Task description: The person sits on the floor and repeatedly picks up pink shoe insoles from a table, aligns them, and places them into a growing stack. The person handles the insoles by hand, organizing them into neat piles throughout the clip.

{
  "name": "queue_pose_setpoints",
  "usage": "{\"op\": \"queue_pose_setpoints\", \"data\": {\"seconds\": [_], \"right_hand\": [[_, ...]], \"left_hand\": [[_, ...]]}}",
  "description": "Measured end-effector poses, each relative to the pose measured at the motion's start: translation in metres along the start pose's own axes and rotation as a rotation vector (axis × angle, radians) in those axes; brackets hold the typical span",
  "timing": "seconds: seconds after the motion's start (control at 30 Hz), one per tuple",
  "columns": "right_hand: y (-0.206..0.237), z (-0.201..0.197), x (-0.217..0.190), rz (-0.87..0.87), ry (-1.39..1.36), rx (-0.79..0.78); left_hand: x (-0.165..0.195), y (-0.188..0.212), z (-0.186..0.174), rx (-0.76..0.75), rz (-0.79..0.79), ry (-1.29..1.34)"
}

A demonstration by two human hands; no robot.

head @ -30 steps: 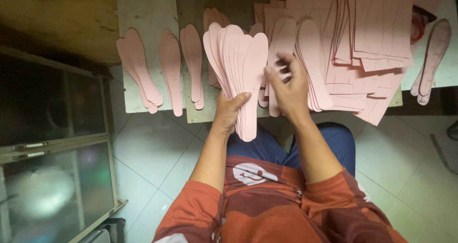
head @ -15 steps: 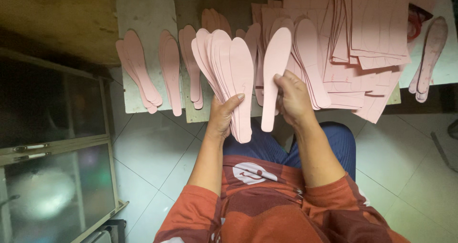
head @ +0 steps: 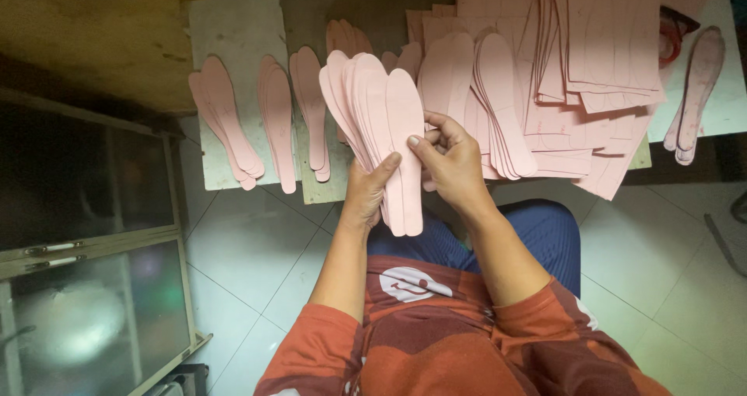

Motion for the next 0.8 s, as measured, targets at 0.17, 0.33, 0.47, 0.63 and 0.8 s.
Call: {"op": "queue_pose_setpoints", "data": {"seconds": [0.17,0.33,0.47,0.63,0.8], "right_hand": [[-0.021,-0.041,-0.016,-0.193,0.226,0.193],[-0.039,-0.060,-0.020,-0.273,0.288,0.257],[-0.043,-0.050,-0.024,-0.285,0.333,0.215],[-0.047,-0.043,-0.020,-0.240,0.335,0.216],[-0.046,-0.064,-0.031,-0.324,0.422,0.316]], "left_hand": [[0.004,0.000,-0.027,0.093,0.023,-0.043],[0.003,-0.001,-0.041,0.105,0.042,-0.036],[-0.002,0.000,-0.044,0.130,-0.028,0.025],[-0.004,0.002,-0.044,0.113,-0.074,0.093],[-0.003,0.005,-0.051,0.116,-0.051,0.052]]}}
Point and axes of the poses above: each hand's wrist, its own y-axis away from the middle knuckle, its own z-axis out of the palm, x = y × z, the point moved 8 cm from there along -y, towards the middle knuckle, and after that the axes turned 7 degrees about -z, right-handed, at the moved point
